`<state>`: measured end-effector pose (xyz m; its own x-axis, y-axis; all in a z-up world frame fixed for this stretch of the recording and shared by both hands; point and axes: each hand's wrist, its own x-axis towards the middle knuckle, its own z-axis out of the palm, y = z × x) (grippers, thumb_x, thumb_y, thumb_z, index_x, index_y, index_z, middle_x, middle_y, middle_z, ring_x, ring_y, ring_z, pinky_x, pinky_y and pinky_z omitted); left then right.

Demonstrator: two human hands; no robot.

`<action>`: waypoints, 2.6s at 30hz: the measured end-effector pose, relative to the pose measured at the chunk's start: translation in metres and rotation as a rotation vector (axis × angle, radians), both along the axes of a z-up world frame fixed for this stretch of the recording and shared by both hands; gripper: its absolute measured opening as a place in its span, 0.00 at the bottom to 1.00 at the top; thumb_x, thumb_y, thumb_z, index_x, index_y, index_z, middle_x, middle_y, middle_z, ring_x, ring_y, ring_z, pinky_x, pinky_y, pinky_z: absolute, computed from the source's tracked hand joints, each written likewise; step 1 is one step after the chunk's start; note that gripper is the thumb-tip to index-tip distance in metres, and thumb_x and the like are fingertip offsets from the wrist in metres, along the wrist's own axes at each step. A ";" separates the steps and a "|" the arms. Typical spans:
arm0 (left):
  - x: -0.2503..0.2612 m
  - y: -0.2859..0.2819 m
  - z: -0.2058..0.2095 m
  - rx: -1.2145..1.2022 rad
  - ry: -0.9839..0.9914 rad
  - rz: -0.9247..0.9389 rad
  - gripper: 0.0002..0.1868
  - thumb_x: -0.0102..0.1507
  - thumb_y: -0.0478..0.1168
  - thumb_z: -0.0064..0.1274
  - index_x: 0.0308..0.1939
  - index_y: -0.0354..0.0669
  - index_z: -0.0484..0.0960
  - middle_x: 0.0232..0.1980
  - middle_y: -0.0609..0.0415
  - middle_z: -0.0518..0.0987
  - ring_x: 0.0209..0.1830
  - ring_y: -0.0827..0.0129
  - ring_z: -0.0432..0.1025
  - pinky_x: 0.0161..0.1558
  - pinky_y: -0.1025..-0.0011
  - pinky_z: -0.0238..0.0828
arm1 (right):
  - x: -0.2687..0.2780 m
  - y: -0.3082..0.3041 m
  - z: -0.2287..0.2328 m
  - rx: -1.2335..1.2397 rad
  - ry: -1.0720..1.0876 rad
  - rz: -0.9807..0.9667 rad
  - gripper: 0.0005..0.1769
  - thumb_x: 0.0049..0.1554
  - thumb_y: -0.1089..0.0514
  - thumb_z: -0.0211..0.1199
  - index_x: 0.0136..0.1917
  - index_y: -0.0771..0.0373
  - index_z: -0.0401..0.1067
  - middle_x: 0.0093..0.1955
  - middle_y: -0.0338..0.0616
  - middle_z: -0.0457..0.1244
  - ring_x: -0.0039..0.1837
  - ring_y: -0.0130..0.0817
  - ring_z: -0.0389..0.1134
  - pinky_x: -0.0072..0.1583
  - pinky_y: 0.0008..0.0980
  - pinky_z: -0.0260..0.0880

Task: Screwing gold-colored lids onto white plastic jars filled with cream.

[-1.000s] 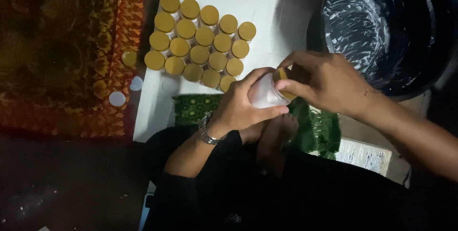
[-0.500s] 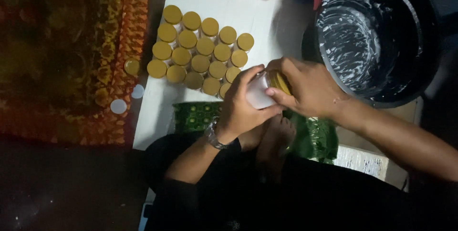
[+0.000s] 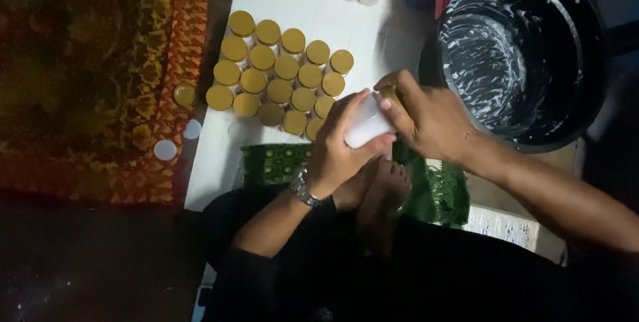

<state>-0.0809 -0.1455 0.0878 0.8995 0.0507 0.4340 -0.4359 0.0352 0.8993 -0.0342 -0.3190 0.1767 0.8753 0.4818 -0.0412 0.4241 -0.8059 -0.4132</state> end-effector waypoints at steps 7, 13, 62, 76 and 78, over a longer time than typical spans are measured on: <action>0.014 0.003 -0.030 -0.856 0.361 -0.778 0.49 0.65 0.76 0.42 0.75 0.42 0.62 0.62 0.44 0.76 0.55 0.70 0.76 0.50 0.69 0.80 | 0.019 -0.018 -0.003 -0.069 -0.385 0.514 0.31 0.58 0.24 0.47 0.44 0.52 0.69 0.34 0.44 0.60 0.35 0.51 0.66 0.40 0.47 0.67; 0.018 0.009 -0.053 -0.659 0.466 -1.105 0.31 0.57 0.56 0.68 0.52 0.36 0.78 0.40 0.37 0.83 0.28 0.54 0.81 0.20 0.69 0.81 | 0.017 -0.021 -0.021 0.161 -0.598 0.790 0.25 0.60 0.28 0.51 0.47 0.51 0.67 0.38 0.42 0.54 0.35 0.44 0.60 0.38 0.41 0.62; 0.032 0.027 -0.043 -0.334 0.218 -0.719 0.49 0.55 0.61 0.67 0.70 0.36 0.66 0.57 0.37 0.79 0.53 0.52 0.76 0.51 0.55 0.80 | 0.015 -0.008 -0.010 0.141 -0.328 0.452 0.28 0.62 0.34 0.49 0.56 0.59 0.68 0.36 0.48 0.59 0.36 0.54 0.64 0.41 0.51 0.66; 0.014 0.023 0.007 0.156 0.217 -0.185 0.34 0.47 0.57 0.72 0.49 0.43 0.78 0.33 0.45 0.79 0.32 0.56 0.75 0.32 0.60 0.70 | 0.020 -0.008 -0.007 -0.042 -0.095 0.261 0.25 0.63 0.35 0.44 0.59 0.54 0.66 0.29 0.46 0.62 0.31 0.55 0.68 0.39 0.51 0.67; 0.017 0.020 -0.012 -0.122 0.176 -0.421 0.46 0.49 0.51 0.75 0.67 0.39 0.73 0.59 0.41 0.79 0.61 0.59 0.73 0.64 0.56 0.68 | 0.017 -0.005 0.001 0.057 -0.106 0.266 0.24 0.60 0.40 0.50 0.63 0.53 0.66 0.30 0.49 0.64 0.33 0.58 0.68 0.39 0.54 0.67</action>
<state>-0.0636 -0.1258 0.0753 0.9121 -0.2935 0.2863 -0.2019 0.2862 0.9367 -0.0170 -0.3238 0.1774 0.7162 0.6936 0.0778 0.6605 -0.6376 -0.3966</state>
